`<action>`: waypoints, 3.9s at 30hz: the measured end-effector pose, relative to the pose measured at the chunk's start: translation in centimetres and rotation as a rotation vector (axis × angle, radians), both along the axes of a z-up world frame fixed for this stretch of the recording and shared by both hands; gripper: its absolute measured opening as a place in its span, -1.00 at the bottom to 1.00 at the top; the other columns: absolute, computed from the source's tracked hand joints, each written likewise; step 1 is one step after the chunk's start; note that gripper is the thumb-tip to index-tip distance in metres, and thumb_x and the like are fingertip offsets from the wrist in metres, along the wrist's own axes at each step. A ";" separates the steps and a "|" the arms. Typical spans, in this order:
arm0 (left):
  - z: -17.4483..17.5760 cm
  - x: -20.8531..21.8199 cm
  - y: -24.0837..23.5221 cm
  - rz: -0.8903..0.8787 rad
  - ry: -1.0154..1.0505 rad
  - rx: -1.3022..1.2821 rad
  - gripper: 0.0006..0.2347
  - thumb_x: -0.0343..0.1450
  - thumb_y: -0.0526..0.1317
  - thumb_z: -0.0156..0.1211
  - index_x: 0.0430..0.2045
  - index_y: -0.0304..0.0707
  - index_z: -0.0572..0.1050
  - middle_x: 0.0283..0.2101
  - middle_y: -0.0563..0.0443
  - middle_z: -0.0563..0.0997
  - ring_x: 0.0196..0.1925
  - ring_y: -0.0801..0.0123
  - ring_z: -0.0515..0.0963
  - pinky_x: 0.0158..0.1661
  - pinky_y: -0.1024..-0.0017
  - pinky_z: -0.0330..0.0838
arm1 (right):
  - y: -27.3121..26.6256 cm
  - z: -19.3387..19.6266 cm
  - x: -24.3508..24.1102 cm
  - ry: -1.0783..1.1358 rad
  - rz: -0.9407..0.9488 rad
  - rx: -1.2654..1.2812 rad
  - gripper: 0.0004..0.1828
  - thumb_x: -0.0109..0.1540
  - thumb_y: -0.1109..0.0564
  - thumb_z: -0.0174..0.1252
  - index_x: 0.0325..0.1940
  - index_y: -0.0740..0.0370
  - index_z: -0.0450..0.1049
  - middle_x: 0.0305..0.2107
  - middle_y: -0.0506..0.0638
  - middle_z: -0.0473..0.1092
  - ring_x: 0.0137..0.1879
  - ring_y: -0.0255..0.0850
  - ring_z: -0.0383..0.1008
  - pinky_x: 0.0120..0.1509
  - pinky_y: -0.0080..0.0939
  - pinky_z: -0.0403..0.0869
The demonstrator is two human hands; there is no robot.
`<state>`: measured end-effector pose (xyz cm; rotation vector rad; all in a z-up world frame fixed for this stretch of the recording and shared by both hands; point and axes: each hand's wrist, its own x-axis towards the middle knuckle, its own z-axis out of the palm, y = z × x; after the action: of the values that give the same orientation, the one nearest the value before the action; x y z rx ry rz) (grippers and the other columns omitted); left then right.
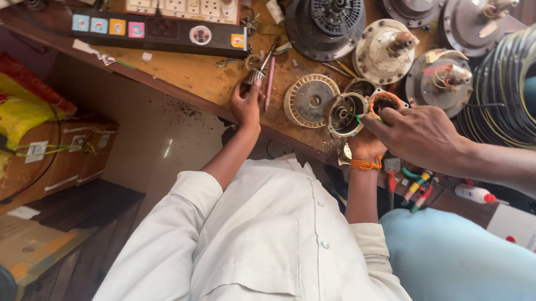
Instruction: The person disassembles a small electric motor by removing the rotor and stator components. They use a screwdriver and pliers to adjust internal parts and wires, then reassemble the motor components on a cluttered workbench.
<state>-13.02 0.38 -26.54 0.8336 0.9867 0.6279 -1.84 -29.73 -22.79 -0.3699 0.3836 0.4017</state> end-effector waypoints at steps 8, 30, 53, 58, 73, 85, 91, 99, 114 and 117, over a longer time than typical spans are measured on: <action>2.9 0.6 1.8 -0.206 0.162 -0.257 -0.60 0.55 0.09 -0.01 0.16 -0.09 0.21 0.16 -0.11 0.38 -0.33 0.39 0.64 -0.45 0.46 0.63 | 0.1 -1.5 -0.5 0.047 -0.011 -0.027 -0.46 0.33 -0.17 0.01 0.20 0.25 0.50 0.13 0.18 0.50 0.28 0.06 0.49 0.47 0.21 0.44; 12.8 3.4 -6.3 -0.837 -0.157 -0.505 -0.36 0.38 0.13 0.24 0.31 -0.10 0.20 0.07 0.00 0.55 -0.08 0.42 0.65 -0.43 0.49 0.64 | -1.3 -5.1 2.4 -0.101 -0.011 0.200 -0.58 0.38 -0.16 -0.04 0.13 0.16 0.42 0.02 0.07 0.42 0.17 -0.02 0.44 0.35 0.13 0.42; 11.6 2.6 -6.0 -0.772 -0.263 -0.535 -0.49 0.44 0.16 0.13 0.19 -0.08 0.33 -0.02 0.01 0.59 -0.23 0.40 0.70 -0.38 0.46 0.65 | -0.4 -9.4 3.2 -0.068 0.046 0.297 -0.74 0.41 -0.11 -0.04 -0.03 0.08 0.39 -0.20 -0.04 0.40 -0.01 -0.09 0.45 0.12 0.07 0.49; 11.6 2.6 -6.1 -0.769 -0.254 -0.503 -0.47 0.43 0.18 0.15 0.18 -0.11 0.34 -0.04 0.00 0.60 -0.24 0.39 0.69 -0.39 0.47 0.62 | -0.5 -9.6 3.7 -0.105 0.106 0.405 -0.76 0.43 -0.10 -0.04 -0.06 0.08 0.38 -0.23 -0.05 0.39 -0.04 -0.12 0.45 0.11 0.05 0.50; 10.8 2.5 -6.2 -0.728 -0.294 -0.505 -0.47 0.45 0.13 0.15 0.25 -0.12 0.30 0.04 -0.02 0.57 -0.27 0.37 0.70 -0.42 0.53 0.62 | 1.1 -6.6 2.6 -0.085 0.044 0.205 -0.71 0.40 -0.09 0.03 -0.07 0.15 0.46 -0.24 -0.03 0.48 -0.11 -0.08 0.53 0.10 0.10 0.54; 10.5 2.3 -6.2 -0.734 -0.303 -0.503 -0.48 0.48 0.12 0.10 0.27 -0.13 0.28 0.07 -0.02 0.57 -0.26 0.39 0.71 -0.43 0.56 0.62 | 1.1 -7.2 2.3 -0.051 0.017 0.225 -0.71 0.40 -0.12 0.01 -0.04 0.09 0.48 -0.25 -0.07 0.49 -0.12 -0.10 0.53 0.06 0.06 0.54; 10.4 2.3 -6.2 -0.740 -0.277 -0.477 -0.46 0.49 0.13 0.06 0.32 -0.12 0.24 0.15 0.01 0.52 -0.24 0.39 0.71 -0.44 0.57 0.62 | 0.5 -9.2 2.5 -0.114 0.068 0.316 -0.71 0.46 -0.12 -0.01 0.05 0.07 0.47 -0.21 -0.09 0.46 -0.08 -0.13 0.51 0.13 0.01 0.55; 10.5 2.1 -6.0 -0.763 -0.299 -0.479 -0.47 0.50 0.13 0.02 0.32 -0.11 0.22 0.14 -0.05 0.53 -0.24 0.32 0.73 -0.47 0.60 0.59 | 0.4 -10.1 2.7 -0.134 0.074 0.281 -0.75 0.46 -0.12 0.02 0.00 0.04 0.47 -0.21 -0.09 0.47 -0.04 -0.14 0.52 0.16 -0.01 0.55; 10.4 1.9 -6.3 -0.762 -0.352 -0.485 -0.53 0.58 0.09 -0.04 0.31 -0.17 0.25 0.05 -0.09 0.59 -0.21 0.24 0.72 -0.45 0.57 0.61 | 1.1 -9.3 2.6 0.047 -0.055 0.166 -0.72 0.38 -0.12 0.04 -0.01 0.07 0.48 -0.20 -0.08 0.49 -0.07 -0.15 0.53 0.08 0.00 0.57; 10.7 1.9 -6.3 -0.774 -0.342 -0.459 -0.55 0.58 0.08 -0.06 0.30 -0.13 0.25 0.03 -0.08 0.60 -0.21 0.23 0.73 -0.48 0.56 0.59 | 2.3 -5.6 2.0 -0.167 0.053 0.296 -0.59 0.37 -0.26 0.05 0.09 0.03 0.47 -0.15 -0.04 0.49 -0.05 -0.12 0.54 0.06 -0.02 0.59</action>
<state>-11.17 -5.92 -15.85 0.6001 0.4055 -0.1272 0.15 -27.41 -28.38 -0.1233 0.1477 0.4682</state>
